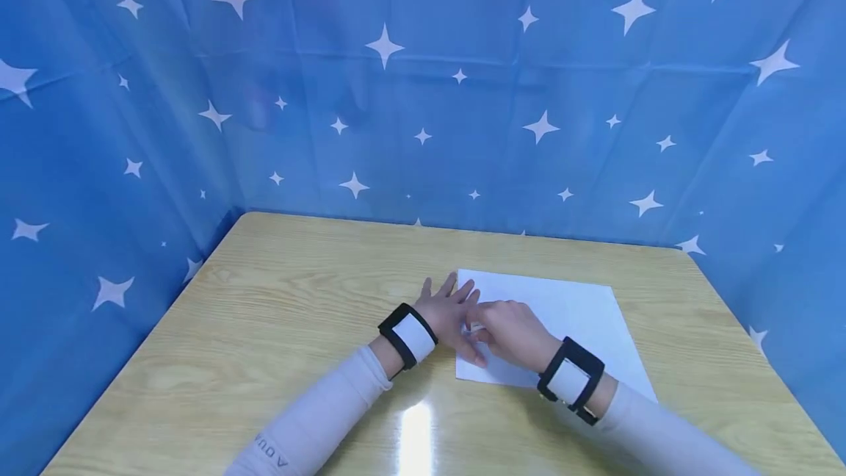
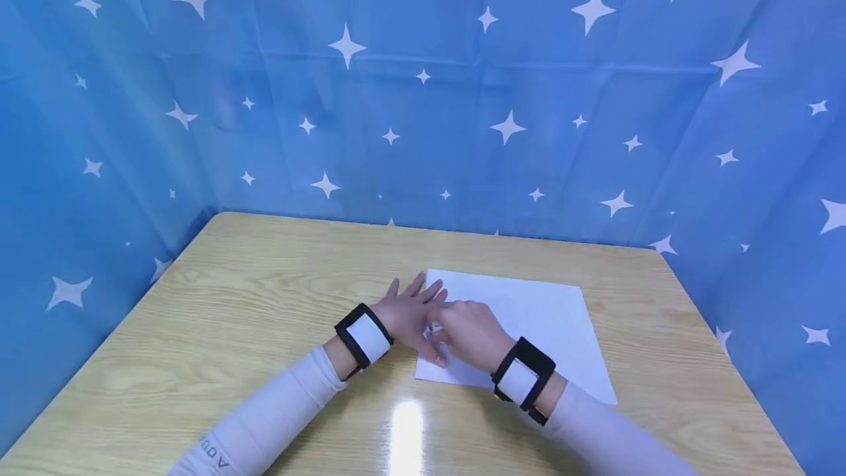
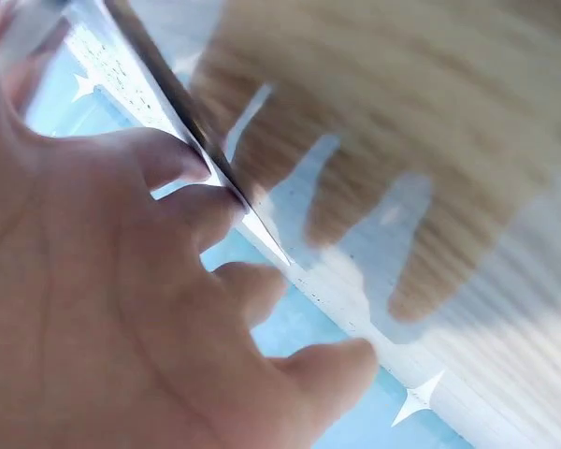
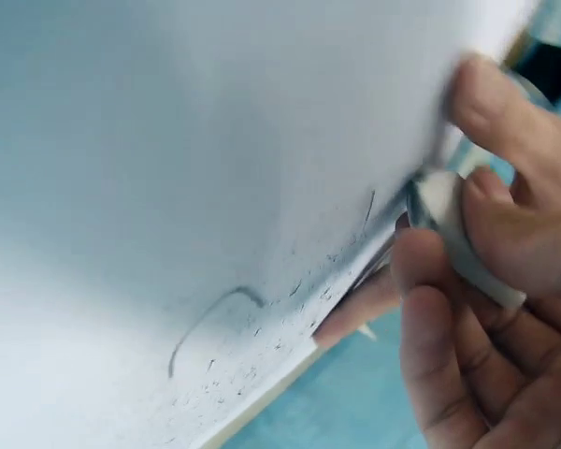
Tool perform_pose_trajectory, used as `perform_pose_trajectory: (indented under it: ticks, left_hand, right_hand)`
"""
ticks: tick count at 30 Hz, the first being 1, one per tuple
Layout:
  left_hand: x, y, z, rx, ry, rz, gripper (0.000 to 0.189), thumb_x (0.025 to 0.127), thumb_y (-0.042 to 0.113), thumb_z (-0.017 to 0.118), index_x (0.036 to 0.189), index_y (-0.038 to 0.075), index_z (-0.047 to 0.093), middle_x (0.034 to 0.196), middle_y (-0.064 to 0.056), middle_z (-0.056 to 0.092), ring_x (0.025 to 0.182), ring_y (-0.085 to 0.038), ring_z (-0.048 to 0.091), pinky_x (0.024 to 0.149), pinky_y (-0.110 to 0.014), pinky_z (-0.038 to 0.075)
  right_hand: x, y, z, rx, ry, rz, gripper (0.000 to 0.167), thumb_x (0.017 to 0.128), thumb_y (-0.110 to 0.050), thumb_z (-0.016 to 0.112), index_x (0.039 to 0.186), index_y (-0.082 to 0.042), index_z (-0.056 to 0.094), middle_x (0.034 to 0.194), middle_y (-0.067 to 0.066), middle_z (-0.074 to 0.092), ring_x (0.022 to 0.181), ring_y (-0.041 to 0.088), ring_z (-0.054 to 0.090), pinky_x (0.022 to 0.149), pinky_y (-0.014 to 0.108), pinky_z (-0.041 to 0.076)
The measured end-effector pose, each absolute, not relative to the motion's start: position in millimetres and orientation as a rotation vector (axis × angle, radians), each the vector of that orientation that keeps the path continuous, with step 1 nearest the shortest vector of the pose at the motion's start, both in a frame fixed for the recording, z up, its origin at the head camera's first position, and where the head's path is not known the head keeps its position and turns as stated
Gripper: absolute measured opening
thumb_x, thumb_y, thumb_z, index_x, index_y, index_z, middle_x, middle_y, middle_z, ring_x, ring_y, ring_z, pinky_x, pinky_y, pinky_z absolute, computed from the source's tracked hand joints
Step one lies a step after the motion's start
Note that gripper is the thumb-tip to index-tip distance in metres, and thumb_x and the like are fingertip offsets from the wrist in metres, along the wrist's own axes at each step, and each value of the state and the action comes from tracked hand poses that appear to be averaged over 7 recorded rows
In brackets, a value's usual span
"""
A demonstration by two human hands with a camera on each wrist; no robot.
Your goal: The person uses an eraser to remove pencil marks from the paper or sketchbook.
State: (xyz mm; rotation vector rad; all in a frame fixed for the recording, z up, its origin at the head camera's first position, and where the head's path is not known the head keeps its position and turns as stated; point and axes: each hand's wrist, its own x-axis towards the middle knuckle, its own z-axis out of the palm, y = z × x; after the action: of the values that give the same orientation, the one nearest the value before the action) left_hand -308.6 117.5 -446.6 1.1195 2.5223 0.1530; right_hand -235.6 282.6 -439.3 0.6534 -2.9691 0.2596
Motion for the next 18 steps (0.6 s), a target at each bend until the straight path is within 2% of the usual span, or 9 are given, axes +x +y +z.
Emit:
perform_pose_trajectory:
  ticks: [4, 9, 13, 18]
  left_hand:
    - [-309, 118, -448, 1.102, 2.528, 0.141, 0.126, 0.075, 0.079, 0.076, 0.170, 0.019, 0.019, 0.179, 0.000, 0.012, 0.167, -0.033, 0.009, 0.129, -0.070, 0.014]
    - [-313, 119, -446, 1.090, 2.542, 0.084, 0.129, 0.074, 0.084, 0.073, 0.170, 0.019, 0.017, 0.179, 0.001, 0.010, 0.167, -0.032, 0.008, 0.129, -0.070, 0.015]
    - [-314, 119, -447, 1.101, 2.511, 0.105, 0.130, 0.074, 0.084, 0.074, 0.170, 0.018, 0.015, 0.179, 0.000, 0.008, 0.167, -0.034, 0.006, 0.129, -0.071, 0.013]
    - [-313, 119, -449, 1.103, 2.483, 0.113, 0.129, 0.075, 0.082, 0.074, 0.170, 0.019, 0.013, 0.179, 0.001, 0.006, 0.167, -0.033, 0.004, 0.129, -0.071, 0.011]
  right_hand:
    - [-234, 288, -443, 0.674, -2.960, 0.224, 0.017, 0.084, -0.008, 0.087, 0.097, -0.014, 0.079, 0.085, -0.001, 0.080, 0.070, 0.010, 0.071, 0.067, 0.028, 0.060]
    - [-212, 337, -439, 0.544, -2.975, 0.206, 0.011, 0.087, -0.007, 0.084, 0.095, -0.012, 0.079, 0.090, -0.001, 0.080, 0.077, 0.011, 0.073, 0.070, 0.035, 0.061]
    - [-185, 378, -438, 0.369, -3.022, 0.192, 0.012, 0.086, -0.004, 0.084, 0.093, -0.012, 0.078, 0.093, -0.001, 0.080, 0.077, 0.008, 0.070, 0.066, 0.033, 0.059]
    - [-178, 397, -435, 0.323, -3.083, 0.226, 0.012, 0.086, -0.005, 0.084, 0.092, -0.014, 0.077, 0.089, -0.003, 0.078, 0.075, 0.005, 0.064, 0.066, 0.031, 0.056]
